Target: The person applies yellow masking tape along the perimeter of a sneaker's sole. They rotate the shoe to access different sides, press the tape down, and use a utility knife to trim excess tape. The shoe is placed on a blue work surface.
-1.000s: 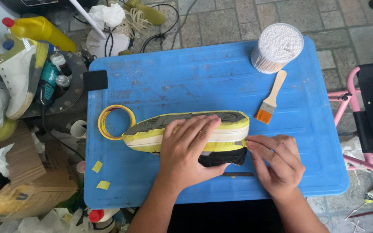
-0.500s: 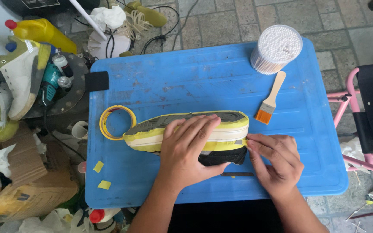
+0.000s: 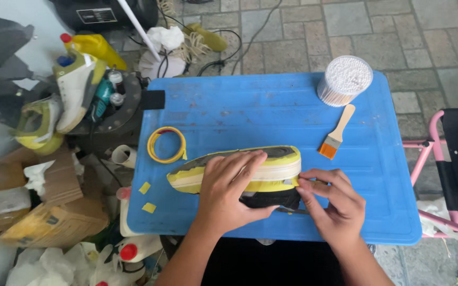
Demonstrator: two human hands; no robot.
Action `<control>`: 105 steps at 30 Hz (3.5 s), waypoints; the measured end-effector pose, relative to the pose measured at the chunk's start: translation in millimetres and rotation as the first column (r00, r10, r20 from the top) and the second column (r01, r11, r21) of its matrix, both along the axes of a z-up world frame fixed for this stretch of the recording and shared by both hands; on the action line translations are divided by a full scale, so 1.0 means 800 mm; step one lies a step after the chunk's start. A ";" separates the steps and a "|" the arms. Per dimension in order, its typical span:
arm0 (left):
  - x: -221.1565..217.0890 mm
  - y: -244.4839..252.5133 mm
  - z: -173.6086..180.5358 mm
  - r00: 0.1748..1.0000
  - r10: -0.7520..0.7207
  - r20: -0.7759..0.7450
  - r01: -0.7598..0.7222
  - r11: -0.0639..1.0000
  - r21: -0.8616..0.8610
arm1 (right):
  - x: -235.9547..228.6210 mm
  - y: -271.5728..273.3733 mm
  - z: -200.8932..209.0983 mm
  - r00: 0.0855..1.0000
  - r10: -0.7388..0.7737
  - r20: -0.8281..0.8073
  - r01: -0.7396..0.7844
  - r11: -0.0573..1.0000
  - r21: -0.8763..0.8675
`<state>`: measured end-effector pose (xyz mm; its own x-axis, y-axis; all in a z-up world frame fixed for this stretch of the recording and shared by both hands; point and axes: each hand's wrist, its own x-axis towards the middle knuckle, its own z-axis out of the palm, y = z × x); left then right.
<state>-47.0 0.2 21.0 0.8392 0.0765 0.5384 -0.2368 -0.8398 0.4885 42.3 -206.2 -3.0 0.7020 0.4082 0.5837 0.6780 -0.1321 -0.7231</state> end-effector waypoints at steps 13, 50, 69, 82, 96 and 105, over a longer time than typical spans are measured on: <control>-0.034 -0.009 0.006 0.996 0.044 0.077 -0.043 0.999 -0.024 | -0.028 0.000 0.036 0.988 -0.002 0.155 0.011 0.998 -0.056; -0.037 -0.008 0.003 0.995 0.045 0.086 -0.043 0.999 -0.027 | -0.021 -0.007 0.012 1.000 0.015 -0.025 -0.014 0.999 0.045; -0.046 -0.003 0.030 0.995 0.071 0.066 -0.064 0.993 -0.097 | -0.017 0.002 -0.023 0.915 0.296 -0.273 -0.173 0.901 0.397; -0.120 -0.081 0.029 0.976 -0.003 -0.218 -0.100 0.882 -0.460 | -0.062 -0.021 -0.059 0.586 0.480 -0.653 0.040 0.787 0.615; -0.105 -0.071 0.030 0.883 -0.286 -0.372 0.125 0.908 -0.400 | -0.034 -0.083 0.026 0.916 0.399 0.037 -0.397 0.917 -0.045; -0.077 -0.078 0.029 0.932 -0.267 -0.244 0.172 0.920 -0.351 | -0.025 -0.097 0.069 0.860 0.498 0.113 -0.459 0.850 -0.259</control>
<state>-108.2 -62.1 44.2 0.9668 0.0003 0.2554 -0.2096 -0.5703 0.7942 22.7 -283.6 52.2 0.2848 0.7961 0.5340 0.8063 0.1023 -0.5826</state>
